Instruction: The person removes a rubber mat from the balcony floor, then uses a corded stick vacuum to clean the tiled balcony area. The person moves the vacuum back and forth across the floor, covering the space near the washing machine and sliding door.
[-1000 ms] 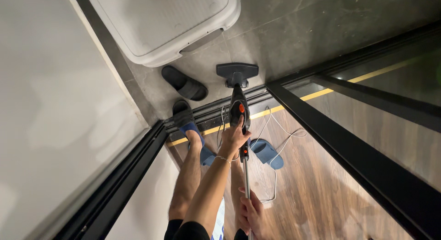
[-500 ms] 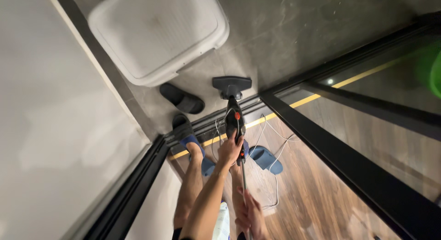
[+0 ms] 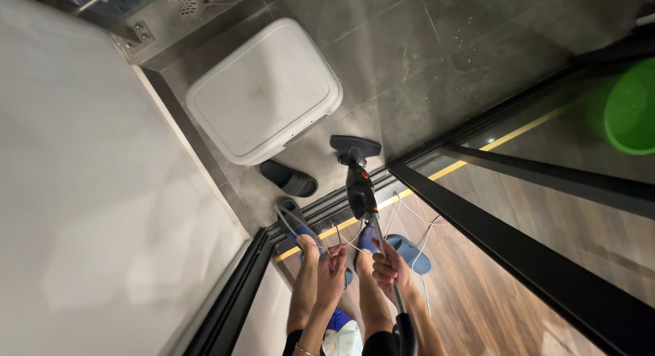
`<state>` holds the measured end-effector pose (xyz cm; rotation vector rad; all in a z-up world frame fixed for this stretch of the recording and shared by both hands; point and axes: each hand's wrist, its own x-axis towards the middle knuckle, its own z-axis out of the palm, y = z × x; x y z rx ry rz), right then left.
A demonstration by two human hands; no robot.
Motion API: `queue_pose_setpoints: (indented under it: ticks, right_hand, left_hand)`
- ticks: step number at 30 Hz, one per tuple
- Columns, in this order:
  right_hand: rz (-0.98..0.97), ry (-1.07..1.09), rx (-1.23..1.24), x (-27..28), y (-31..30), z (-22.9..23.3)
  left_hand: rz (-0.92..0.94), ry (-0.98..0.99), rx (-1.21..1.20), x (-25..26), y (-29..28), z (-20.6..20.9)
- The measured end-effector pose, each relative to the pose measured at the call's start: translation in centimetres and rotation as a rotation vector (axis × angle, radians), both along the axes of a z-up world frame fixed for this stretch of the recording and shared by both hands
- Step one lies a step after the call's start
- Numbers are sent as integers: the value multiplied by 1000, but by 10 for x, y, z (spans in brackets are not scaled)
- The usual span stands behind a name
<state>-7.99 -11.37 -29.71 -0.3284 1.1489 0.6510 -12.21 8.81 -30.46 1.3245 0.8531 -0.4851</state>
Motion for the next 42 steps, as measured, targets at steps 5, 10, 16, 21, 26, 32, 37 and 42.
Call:
queue_pose_setpoints:
  ticks: [5, 10, 16, 21, 26, 32, 37, 42]
  right_hand:
    - [125, -40, -104, 8, 2, 5]
    - [208, -114, -126, 55, -7, -20]
    - [552, -111, -522, 36, -18, -6]
    - [524, 1, -523, -34, -1, 16]
    - [384, -9, -441, -46, 14, 2]
    - [324, -123, -402, 14, 5, -56]
    - [349, -110, -362, 17, 6, -50]
    - [582, -33, -497, -37, 9, 10]
  left_hand:
    - [18, 33, 27, -6, 14, 17]
    - [54, 81, 39, -13, 27, 26]
    - [-25, 142, 61, -12, 30, 38]
    - [82, 101, 33, -29, 11, 15]
    - [65, 94, 17, -37, 10, 18]
    - [13, 136, 75, -14, 23, 61]
    - [112, 133, 52, -17, 30, 72]
    - [132, 174, 64, -27, 47, 75]
